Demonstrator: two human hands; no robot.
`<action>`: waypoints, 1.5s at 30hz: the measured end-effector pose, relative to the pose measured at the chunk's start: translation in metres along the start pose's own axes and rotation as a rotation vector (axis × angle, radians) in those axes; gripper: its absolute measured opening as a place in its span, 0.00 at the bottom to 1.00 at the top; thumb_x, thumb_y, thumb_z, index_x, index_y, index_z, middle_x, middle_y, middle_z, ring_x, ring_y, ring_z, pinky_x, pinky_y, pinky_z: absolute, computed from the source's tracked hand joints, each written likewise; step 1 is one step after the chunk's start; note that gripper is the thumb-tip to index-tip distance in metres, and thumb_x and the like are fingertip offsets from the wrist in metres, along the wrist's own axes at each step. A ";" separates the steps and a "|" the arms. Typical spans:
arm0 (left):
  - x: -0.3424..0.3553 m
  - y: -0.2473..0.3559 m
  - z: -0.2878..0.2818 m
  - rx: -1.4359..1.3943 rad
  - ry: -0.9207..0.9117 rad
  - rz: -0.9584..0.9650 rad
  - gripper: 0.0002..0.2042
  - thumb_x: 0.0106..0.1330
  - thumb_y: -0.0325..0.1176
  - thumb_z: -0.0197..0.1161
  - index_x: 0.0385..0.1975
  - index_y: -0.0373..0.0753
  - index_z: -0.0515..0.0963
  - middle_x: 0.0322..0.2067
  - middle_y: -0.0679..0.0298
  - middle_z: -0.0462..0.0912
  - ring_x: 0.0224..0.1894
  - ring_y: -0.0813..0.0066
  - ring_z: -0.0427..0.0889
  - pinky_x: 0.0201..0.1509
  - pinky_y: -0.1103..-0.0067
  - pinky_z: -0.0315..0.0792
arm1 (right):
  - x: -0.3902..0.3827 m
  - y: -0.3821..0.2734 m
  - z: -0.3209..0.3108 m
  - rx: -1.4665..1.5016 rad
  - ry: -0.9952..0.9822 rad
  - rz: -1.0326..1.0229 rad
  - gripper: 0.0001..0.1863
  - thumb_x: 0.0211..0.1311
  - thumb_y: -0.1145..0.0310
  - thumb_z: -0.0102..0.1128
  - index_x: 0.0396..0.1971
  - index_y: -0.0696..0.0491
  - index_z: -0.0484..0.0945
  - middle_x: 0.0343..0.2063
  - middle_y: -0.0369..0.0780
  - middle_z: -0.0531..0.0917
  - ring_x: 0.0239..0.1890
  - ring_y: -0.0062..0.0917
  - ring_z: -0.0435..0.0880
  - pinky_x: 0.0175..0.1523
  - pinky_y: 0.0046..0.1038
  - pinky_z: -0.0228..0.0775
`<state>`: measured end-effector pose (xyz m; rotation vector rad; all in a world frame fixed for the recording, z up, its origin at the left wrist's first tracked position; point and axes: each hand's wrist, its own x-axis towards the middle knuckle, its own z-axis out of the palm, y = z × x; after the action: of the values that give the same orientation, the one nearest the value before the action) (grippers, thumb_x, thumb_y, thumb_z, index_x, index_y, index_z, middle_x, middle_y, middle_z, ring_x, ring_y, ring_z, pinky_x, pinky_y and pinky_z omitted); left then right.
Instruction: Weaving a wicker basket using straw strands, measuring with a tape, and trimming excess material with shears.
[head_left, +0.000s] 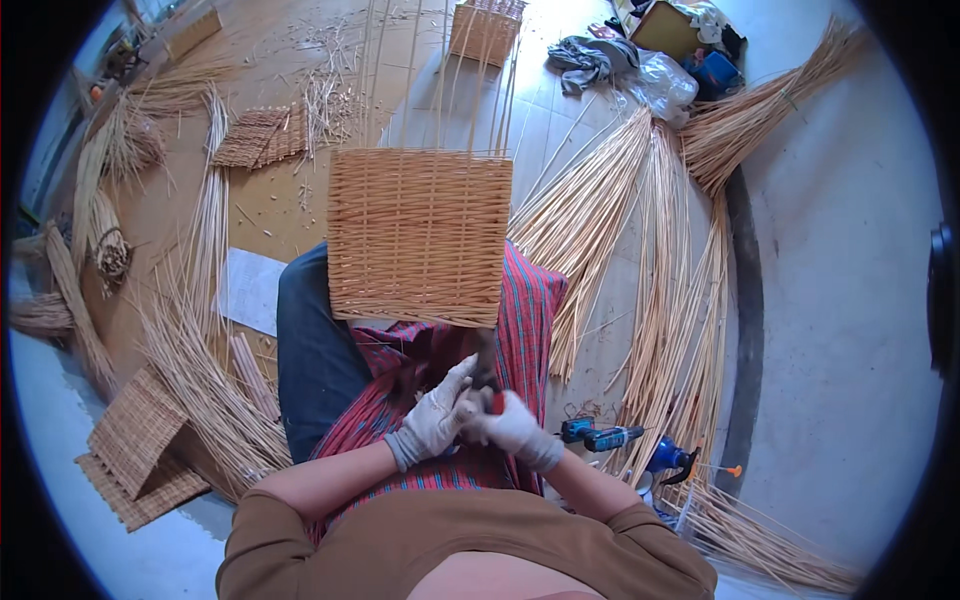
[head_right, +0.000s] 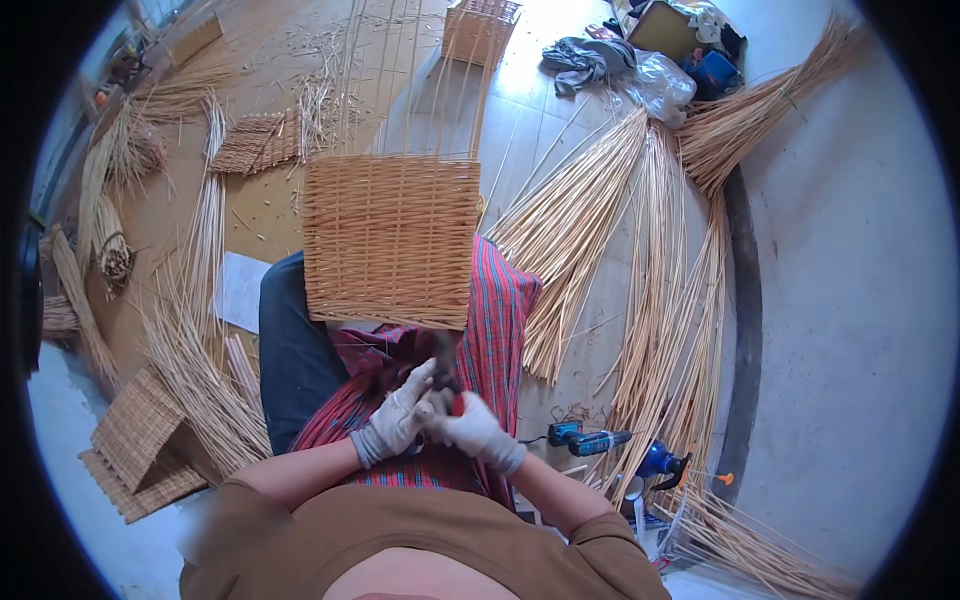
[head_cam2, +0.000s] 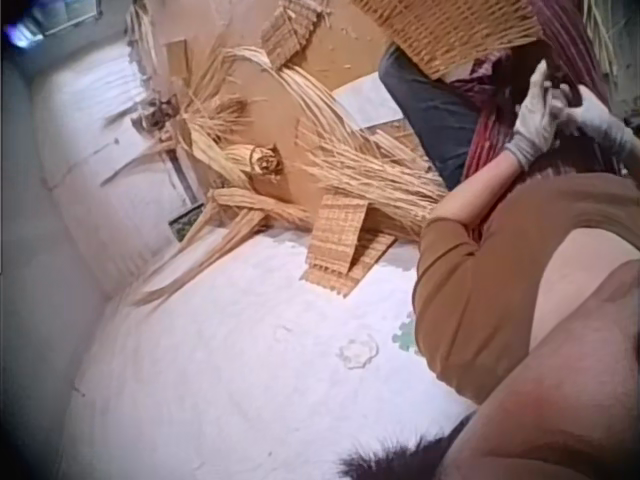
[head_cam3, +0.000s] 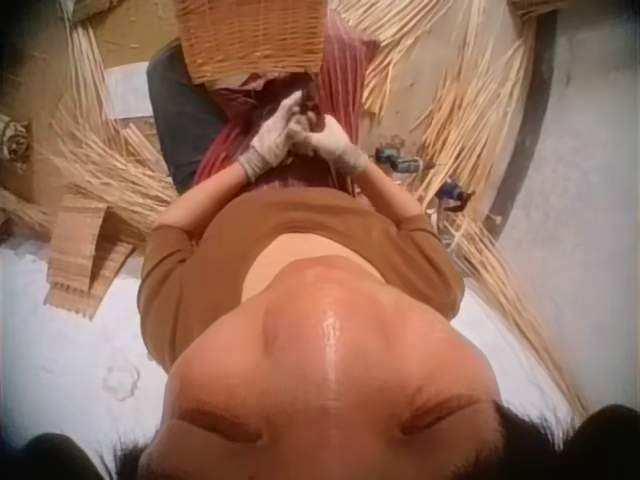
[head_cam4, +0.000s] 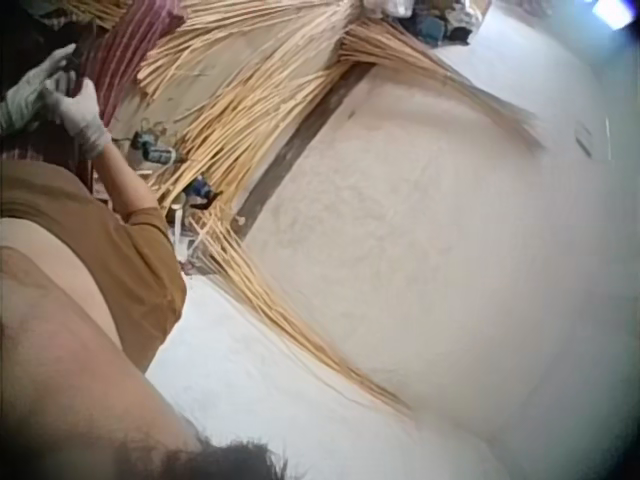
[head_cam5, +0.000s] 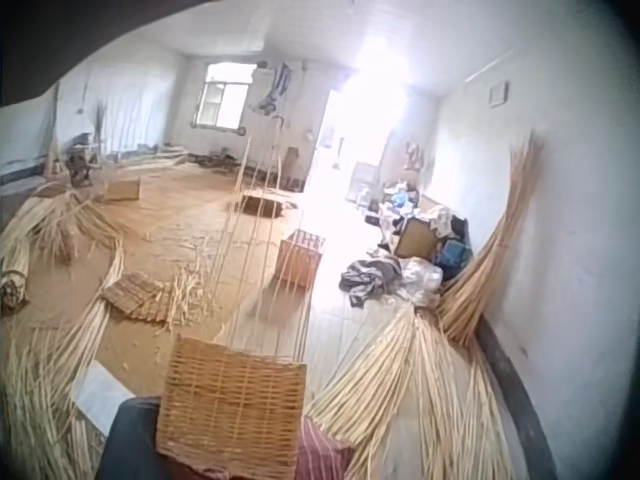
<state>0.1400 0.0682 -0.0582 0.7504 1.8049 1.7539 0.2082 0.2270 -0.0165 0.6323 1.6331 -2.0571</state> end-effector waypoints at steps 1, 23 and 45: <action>0.000 0.002 -0.002 -0.158 -0.077 0.020 0.41 0.70 0.65 0.52 0.72 0.37 0.59 0.52 0.54 0.78 0.51 0.68 0.79 0.58 0.73 0.72 | 0.006 -0.001 -0.013 0.068 0.062 -0.119 0.10 0.65 0.63 0.66 0.35 0.53 0.77 0.22 0.32 0.80 0.22 0.16 0.77 0.27 0.20 0.67; 0.062 -0.068 0.006 -0.888 0.293 -0.530 0.13 0.77 0.42 0.54 0.40 0.36 0.73 0.29 0.58 0.82 0.27 0.70 0.82 0.30 0.72 0.80 | 0.054 0.002 -0.071 0.363 0.562 -0.618 0.12 0.74 0.63 0.56 0.49 0.55 0.75 0.26 0.34 0.80 0.29 0.20 0.81 0.37 0.25 0.76; 0.056 -0.072 0.007 -0.680 0.260 -0.588 0.12 0.79 0.34 0.43 0.54 0.37 0.67 0.35 0.53 0.82 0.28 0.69 0.83 0.29 0.73 0.79 | 0.066 0.022 -0.072 0.313 0.682 -0.676 0.12 0.75 0.67 0.53 0.51 0.58 0.74 0.27 0.35 0.79 0.26 0.16 0.77 0.35 0.20 0.72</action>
<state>0.1021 0.1116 -0.1293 -0.2659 1.2343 1.8982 0.1738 0.2890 -0.0873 1.0947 2.1194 -2.8313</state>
